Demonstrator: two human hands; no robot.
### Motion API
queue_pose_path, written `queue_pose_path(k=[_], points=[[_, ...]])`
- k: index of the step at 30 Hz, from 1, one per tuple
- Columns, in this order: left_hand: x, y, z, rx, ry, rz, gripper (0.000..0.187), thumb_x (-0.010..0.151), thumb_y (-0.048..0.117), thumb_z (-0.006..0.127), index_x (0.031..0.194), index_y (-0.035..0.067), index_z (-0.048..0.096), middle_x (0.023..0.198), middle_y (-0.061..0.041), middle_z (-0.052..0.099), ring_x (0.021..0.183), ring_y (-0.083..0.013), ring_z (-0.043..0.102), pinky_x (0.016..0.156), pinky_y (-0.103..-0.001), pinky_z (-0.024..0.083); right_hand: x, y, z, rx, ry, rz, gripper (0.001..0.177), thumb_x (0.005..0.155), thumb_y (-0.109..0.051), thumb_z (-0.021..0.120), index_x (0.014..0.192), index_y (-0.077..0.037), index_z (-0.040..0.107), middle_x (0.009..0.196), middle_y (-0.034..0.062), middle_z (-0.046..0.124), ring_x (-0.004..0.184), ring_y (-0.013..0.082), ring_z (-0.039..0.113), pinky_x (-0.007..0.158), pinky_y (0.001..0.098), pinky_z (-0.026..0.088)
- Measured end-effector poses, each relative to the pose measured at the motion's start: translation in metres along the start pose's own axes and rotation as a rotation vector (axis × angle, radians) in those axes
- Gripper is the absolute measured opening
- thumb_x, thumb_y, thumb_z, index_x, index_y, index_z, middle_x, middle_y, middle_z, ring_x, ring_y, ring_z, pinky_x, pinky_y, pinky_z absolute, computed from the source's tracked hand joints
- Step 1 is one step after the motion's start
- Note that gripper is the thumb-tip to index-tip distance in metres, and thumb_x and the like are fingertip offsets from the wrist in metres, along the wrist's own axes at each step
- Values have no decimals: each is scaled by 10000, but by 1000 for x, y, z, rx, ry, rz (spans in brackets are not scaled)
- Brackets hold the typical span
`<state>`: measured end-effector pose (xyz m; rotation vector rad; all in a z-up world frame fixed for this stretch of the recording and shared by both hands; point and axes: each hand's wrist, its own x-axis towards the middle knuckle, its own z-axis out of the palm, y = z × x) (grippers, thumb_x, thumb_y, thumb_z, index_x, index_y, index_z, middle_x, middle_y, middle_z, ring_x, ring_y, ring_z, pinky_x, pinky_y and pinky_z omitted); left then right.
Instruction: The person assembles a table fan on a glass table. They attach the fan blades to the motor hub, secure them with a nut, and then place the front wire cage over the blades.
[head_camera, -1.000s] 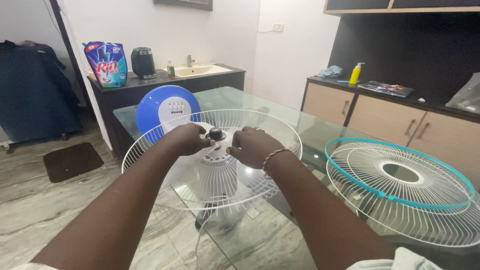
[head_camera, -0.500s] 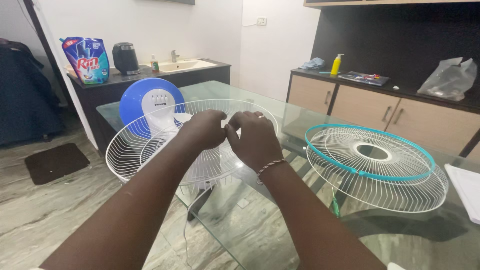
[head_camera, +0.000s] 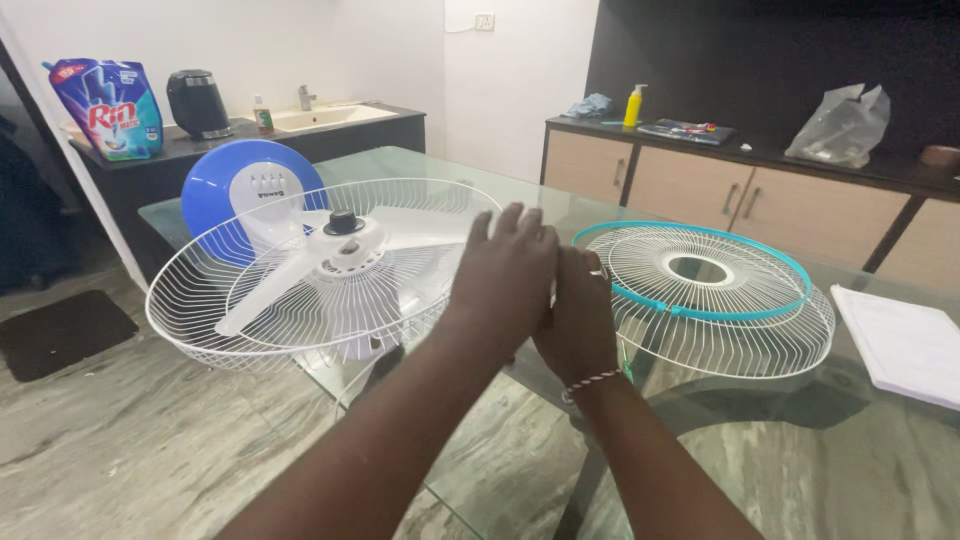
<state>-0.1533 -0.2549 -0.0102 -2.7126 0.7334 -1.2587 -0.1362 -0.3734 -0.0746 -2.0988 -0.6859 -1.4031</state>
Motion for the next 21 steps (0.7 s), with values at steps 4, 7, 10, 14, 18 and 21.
queue_pose_path(k=[4, 7, 10, 14, 18, 21], points=[[-10, 37, 46, -17, 179, 138, 478, 850, 172, 711, 1263, -38, 591, 1466, -208, 538, 1441, -332, 442, 1205, -442, 339, -32, 35, -11, -61, -54, -68, 388, 863, -174, 714, 1196, -7, 605, 1132, 156, 660, 1058, 353, 622, 942, 505, 454], [-19, 55, 81, -249, 123, 159, 525, 817, 108, 681, 1312, -17, 560, 1440, -208, 546, 1416, -340, 454, 1171, -449, 343, -53, 63, -13, -171, -159, -28, 404, 882, -181, 708, 1227, 4, 606, 1170, 172, 641, 1104, 348, 604, 1002, 495, 455], [-25, 71, 112, -444, 35, 72, 598, 787, 69, 649, 1365, -18, 526, 1425, -195, 547, 1375, -341, 459, 1153, -468, 339, -72, 86, -19, -284, -283, 96, 464, 815, -158, 707, 1241, 2, 614, 1156, 153, 650, 1131, 350, 587, 983, 505, 442], [-21, 97, 149, -571, -50, 3, 595, 845, 57, 616, 1430, 29, 511, 1442, -154, 555, 1373, -330, 469, 1144, -475, 350, -87, 116, -25, -351, -287, 162, 437, 802, -116, 695, 1227, -32, 638, 1174, 130, 664, 1176, 343, 582, 994, 538, 425], [-2, 121, 181, -613, -43, -8, 575, 863, 77, 612, 1430, 68, 511, 1472, -127, 544, 1401, -331, 450, 1145, -502, 332, -105, 147, -29, -357, -169, 200, 445, 849, -93, 665, 1281, -3, 613, 1289, 164, 626, 1260, 361, 553, 1043, 517, 423], [11, 130, 201, -657, -19, -18, 589, 873, 106, 616, 1449, 78, 496, 1489, -129, 526, 1415, -347, 427, 1153, -508, 318, -110, 163, -32, -312, -107, 312, 444, 865, -31, 624, 1309, -42, 619, 1388, 140, 604, 1327, 360, 526, 1075, 497, 416]])
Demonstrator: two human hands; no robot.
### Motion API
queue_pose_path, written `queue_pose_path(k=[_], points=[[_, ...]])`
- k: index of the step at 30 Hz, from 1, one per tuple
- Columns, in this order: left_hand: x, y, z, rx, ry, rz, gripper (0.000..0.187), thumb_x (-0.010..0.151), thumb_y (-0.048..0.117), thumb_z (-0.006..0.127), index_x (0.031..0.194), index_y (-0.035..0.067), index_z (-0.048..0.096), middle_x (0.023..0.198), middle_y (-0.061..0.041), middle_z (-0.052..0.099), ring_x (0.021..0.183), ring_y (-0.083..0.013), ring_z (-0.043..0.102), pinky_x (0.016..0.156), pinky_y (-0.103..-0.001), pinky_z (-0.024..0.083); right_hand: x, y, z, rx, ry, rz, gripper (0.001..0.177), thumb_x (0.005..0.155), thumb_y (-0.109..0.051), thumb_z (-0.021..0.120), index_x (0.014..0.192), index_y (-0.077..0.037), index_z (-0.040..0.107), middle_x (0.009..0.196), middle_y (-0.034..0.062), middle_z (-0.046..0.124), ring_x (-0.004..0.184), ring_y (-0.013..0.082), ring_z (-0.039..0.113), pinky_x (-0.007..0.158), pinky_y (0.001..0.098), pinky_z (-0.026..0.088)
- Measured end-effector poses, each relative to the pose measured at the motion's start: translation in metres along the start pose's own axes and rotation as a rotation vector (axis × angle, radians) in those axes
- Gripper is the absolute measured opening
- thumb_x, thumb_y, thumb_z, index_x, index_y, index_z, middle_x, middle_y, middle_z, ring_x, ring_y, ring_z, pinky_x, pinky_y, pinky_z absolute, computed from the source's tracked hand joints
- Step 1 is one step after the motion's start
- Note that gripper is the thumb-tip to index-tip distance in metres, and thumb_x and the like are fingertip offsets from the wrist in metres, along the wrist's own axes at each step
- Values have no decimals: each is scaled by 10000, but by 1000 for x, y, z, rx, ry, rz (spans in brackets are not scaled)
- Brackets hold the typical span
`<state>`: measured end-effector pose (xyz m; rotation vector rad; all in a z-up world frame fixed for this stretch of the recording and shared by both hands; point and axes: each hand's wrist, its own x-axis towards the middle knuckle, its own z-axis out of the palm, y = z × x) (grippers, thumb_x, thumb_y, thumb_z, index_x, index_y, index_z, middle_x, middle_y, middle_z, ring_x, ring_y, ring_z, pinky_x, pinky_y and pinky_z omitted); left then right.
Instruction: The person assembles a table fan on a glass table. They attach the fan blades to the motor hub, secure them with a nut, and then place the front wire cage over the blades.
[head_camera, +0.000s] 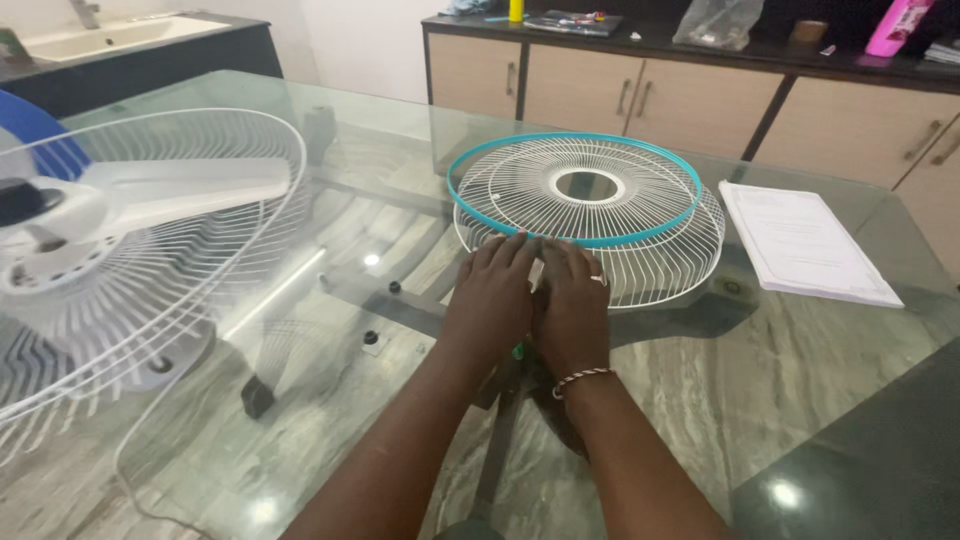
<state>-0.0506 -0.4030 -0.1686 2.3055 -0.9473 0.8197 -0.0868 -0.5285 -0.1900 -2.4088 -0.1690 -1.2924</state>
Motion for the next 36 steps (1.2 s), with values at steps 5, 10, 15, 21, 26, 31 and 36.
queue_pose_path(k=[5, 10, 15, 21, 26, 31, 36], points=[[8, -14, 20, 4, 3, -18, 694, 833, 86, 616, 1505, 76, 445, 1532, -115, 487, 1437, -340, 393, 1169, -524, 276, 9, 12, 10, -191, 22, -40, 638, 792, -2, 657, 1418, -89, 572, 1492, 160, 528, 1419, 398, 392, 1108, 549, 318], [5, -13, 27, 9, -5, -19, 699, 841, 125, 668, 1494, 69, 423, 1500, -114, 491, 1415, -341, 379, 1151, -556, 257, 3, 13, 6, -221, -75, 73, 657, 772, 4, 661, 1410, -113, 553, 1407, 65, 582, 1383, 303, 424, 1119, 520, 279], [-2, -15, 16, 60, 7, -45, 658, 783, 144, 749, 1401, 166, 521, 1395, -79, 534, 1363, -320, 428, 1138, -525, 298, 6, 0, 5, -300, -53, 132, 425, 834, -52, 675, 1215, -234, 715, 1194, -17, 648, 1243, 237, 509, 1072, 523, 294], [0, -26, 7, 25, 160, -154, 619, 809, 158, 781, 1371, 103, 528, 1393, -134, 517, 1334, -347, 456, 1107, -526, 339, 8, -8, -1, -271, 38, 114, 379, 848, -91, 698, 1160, -295, 764, 1116, -52, 652, 1155, 222, 531, 1024, 523, 305], [0, -26, 4, -136, 234, -282, 697, 827, 118, 760, 1435, 46, 427, 1400, -209, 489, 1296, -400, 494, 1021, -533, 429, 11, -7, -1, -355, 115, 106, 416, 862, -103, 703, 1224, -306, 739, 1119, -4, 603, 1110, 259, 514, 1006, 584, 296], [-2, -30, 11, -429, 149, -370, 752, 840, 70, 700, 1506, 85, 350, 1404, -210, 471, 1218, -351, 579, 956, -480, 529, 12, -16, -5, -250, 97, 146, 455, 811, -74, 703, 1189, -324, 739, 1100, -20, 593, 1109, 252, 505, 963, 573, 297], [8, -35, 13, -1115, 267, -544, 695, 900, 170, 619, 1542, 109, 359, 1435, -136, 550, 1170, -272, 679, 948, -416, 555, 12, -23, -10, -198, 138, 101, 495, 788, -34, 686, 1204, -298, 731, 1111, -11, 587, 1112, 250, 498, 973, 514, 315]])
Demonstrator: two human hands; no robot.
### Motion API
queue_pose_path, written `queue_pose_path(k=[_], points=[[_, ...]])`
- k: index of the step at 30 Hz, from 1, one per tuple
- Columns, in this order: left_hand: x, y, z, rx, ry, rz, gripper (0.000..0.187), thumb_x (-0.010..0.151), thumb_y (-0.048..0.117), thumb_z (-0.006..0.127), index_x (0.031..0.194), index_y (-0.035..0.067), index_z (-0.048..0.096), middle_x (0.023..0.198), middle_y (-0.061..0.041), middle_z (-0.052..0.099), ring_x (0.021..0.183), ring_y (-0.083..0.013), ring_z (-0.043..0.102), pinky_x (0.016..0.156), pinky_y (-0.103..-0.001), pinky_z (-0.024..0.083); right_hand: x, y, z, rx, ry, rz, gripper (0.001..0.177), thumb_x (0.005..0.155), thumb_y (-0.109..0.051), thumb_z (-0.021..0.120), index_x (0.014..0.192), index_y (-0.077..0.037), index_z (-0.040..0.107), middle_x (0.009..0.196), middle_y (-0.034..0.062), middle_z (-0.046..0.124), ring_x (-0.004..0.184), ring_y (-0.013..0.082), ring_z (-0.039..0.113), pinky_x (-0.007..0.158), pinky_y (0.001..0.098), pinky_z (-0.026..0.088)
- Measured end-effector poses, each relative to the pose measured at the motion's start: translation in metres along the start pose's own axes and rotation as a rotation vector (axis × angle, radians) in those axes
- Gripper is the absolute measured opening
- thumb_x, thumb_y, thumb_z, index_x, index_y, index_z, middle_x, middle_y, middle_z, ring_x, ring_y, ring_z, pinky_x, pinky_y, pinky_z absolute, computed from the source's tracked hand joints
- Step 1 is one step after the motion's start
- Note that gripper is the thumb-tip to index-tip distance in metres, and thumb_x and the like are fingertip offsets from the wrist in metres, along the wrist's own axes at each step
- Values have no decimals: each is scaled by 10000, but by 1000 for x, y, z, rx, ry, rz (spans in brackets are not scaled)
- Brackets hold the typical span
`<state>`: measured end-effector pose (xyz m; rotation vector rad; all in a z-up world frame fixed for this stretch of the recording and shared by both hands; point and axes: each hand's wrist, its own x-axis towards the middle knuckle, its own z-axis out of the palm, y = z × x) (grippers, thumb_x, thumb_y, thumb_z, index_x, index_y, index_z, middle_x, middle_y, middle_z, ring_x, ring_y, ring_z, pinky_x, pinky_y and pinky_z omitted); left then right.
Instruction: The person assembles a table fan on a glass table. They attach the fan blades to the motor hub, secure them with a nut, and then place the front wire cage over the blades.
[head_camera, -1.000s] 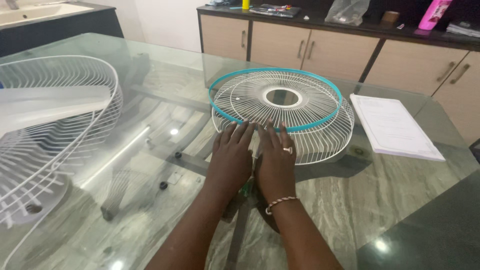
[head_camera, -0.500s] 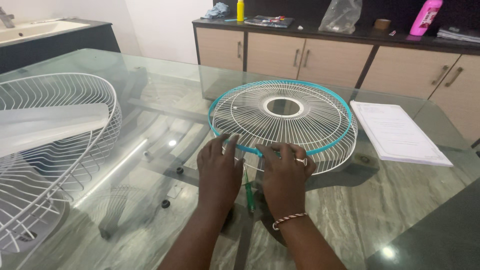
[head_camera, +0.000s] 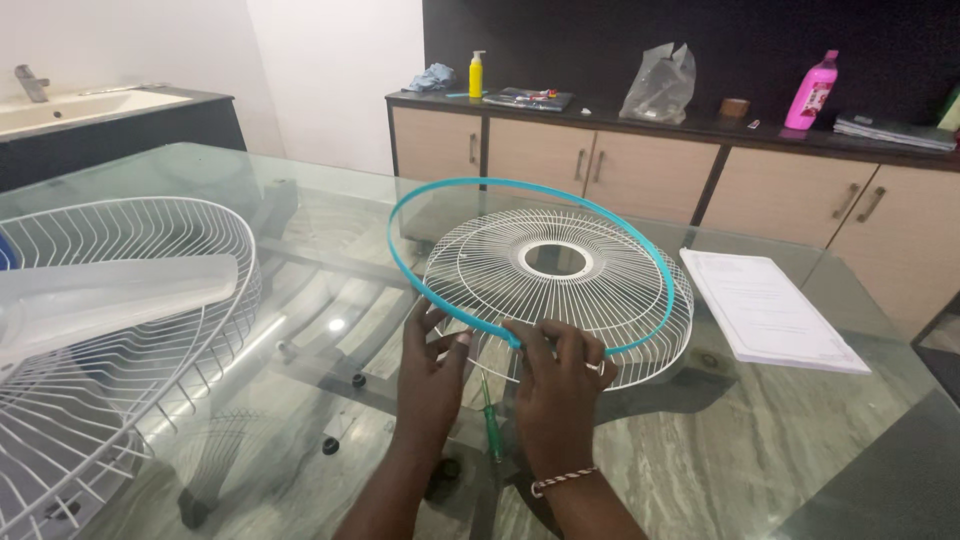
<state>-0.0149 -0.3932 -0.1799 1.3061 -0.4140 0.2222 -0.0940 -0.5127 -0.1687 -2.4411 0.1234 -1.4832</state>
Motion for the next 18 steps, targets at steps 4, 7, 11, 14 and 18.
queue_pose_path(k=[4, 7, 11, 14, 18], points=[[-1, 17, -6, -390, 91, -153, 649, 1036, 409, 414, 1575, 55, 342, 1383, -176, 588, 1048, -305, 692, 842, -426, 603, -2, -9, -1, 129, 20, -77, 419, 807, -58, 707, 1160, -283, 734, 1094, -27, 597, 1114, 244, 523, 969, 502, 319], [1, 25, -9, -241, 231, -233, 724, 941, 198, 601, 1518, 36, 195, 1307, -183, 564, 953, -298, 725, 722, -413, 647, -2, -11, -3, 217, -65, -120, 420, 770, -48, 711, 1130, -264, 735, 1094, -14, 608, 1117, 255, 537, 970, 503, 334], [2, 18, -13, -235, 168, -179, 682, 934, 132, 503, 1511, 25, 156, 1257, -181, 614, 819, -269, 735, 584, -376, 665, -1, -11, -3, 271, -214, -35, 451, 709, -67, 723, 1120, -253, 743, 1107, 36, 596, 1066, 244, 557, 963, 503, 353], [-1, 17, -10, -187, 112, -193, 634, 933, 95, 430, 1509, 51, 169, 1192, -178, 653, 722, -275, 731, 545, -378, 659, -3, -4, 0, 340, -142, 25, 541, 649, -50, 685, 1170, -193, 711, 1168, 89, 567, 1154, 283, 532, 1007, 508, 351], [-8, 27, -9, -184, 99, -232, 613, 940, 122, 357, 1531, 102, 195, 1093, -166, 683, 592, -277, 710, 496, -385, 643, -6, 13, 15, 383, 66, 211, 483, 725, -69, 670, 1205, -119, 659, 1255, 136, 502, 1221, 313, 483, 1059, 491, 383]])
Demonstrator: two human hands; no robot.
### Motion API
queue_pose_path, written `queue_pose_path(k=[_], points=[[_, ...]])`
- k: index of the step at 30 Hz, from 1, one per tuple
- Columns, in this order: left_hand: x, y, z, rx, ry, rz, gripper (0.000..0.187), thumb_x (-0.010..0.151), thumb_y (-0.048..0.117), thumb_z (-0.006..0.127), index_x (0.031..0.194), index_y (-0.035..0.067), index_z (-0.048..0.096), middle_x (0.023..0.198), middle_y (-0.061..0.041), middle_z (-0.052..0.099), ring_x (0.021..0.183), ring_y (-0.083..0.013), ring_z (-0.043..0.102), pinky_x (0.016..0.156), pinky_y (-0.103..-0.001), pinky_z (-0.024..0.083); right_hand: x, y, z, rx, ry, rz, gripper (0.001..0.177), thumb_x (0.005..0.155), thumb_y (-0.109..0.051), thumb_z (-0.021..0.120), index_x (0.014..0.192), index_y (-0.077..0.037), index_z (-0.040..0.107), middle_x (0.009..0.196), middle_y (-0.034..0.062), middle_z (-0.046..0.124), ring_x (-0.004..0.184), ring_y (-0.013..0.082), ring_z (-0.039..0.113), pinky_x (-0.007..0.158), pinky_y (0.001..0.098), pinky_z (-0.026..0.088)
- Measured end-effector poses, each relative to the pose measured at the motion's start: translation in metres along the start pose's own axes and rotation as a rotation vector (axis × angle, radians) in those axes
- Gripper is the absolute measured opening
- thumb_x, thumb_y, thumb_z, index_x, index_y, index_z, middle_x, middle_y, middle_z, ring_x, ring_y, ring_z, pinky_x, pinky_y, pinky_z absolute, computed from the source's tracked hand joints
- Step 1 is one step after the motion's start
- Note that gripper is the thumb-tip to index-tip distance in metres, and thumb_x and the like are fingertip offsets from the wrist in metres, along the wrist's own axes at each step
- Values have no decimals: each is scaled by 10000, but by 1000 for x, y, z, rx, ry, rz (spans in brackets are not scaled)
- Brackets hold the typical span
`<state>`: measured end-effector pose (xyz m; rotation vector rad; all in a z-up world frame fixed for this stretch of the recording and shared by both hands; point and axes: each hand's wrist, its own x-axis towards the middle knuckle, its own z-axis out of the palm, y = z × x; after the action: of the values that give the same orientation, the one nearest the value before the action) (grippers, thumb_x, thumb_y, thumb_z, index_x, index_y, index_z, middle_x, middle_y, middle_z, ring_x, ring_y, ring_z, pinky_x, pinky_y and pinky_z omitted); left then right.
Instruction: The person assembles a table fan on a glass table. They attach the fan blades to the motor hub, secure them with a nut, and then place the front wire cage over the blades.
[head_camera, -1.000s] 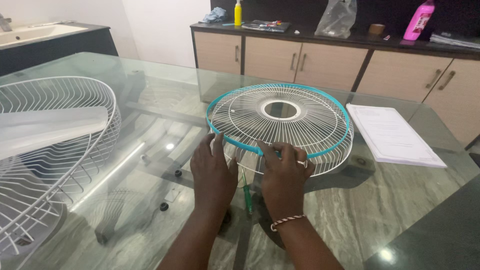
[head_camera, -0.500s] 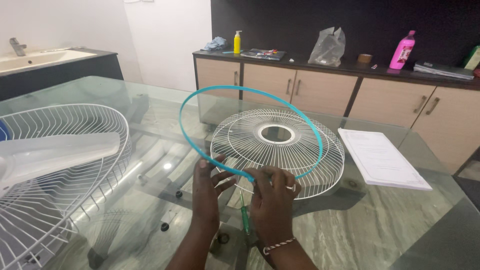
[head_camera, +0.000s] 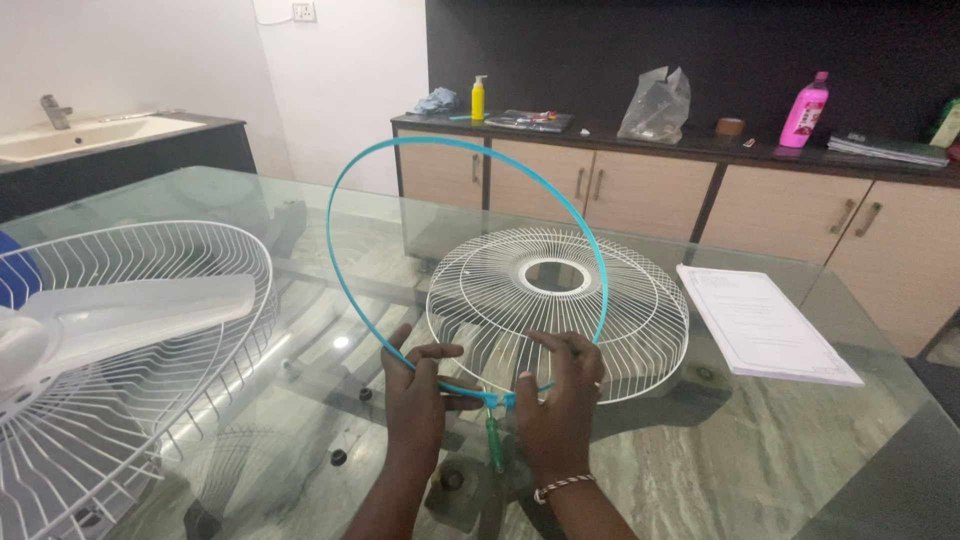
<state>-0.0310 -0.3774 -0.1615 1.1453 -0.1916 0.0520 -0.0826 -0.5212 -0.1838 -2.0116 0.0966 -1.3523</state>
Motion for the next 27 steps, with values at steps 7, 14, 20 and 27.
queue_pose_path(k=[7, 14, 20, 27], points=[[1, 8, -9, 38, 103, -32, 558, 920, 101, 374, 1477, 72, 355, 878, -168, 691, 452, -204, 538, 360, -376, 498, 11, 46, 1, -20, 302, 397, 604, 786, -29, 666, 1360, -54, 481, 1373, 167, 381, 1150, 273, 498, 1014, 449, 434], [7, -1, -12, 73, 44, -45, 614, 922, 94, 376, 1533, 99, 310, 848, -154, 694, 437, -195, 540, 380, -354, 503, 26, 73, -10, 90, 490, 633, 595, 852, -21, 650, 1412, -17, 448, 1369, 185, 374, 1093, 219, 548, 925, 401, 503], [-12, 21, 3, 399, 107, 100, 792, 917, 42, 374, 1636, 155, 61, 1200, -101, 610, 510, -211, 636, 488, -350, 556, 37, 67, -23, 506, 535, 901, 445, 960, -46, 527, 1403, -69, 549, 1213, 26, 638, 713, 125, 614, 580, 262, 515], [-42, 38, 12, 717, 34, 484, 807, 917, -6, 425, 1630, 68, 55, 1278, -132, 614, 919, -266, 713, 698, -381, 591, 36, 57, -25, 449, 430, 918, 319, 994, -115, 571, 1281, -97, 709, 1042, 46, 692, 648, 122, 577, 576, 280, 496]])
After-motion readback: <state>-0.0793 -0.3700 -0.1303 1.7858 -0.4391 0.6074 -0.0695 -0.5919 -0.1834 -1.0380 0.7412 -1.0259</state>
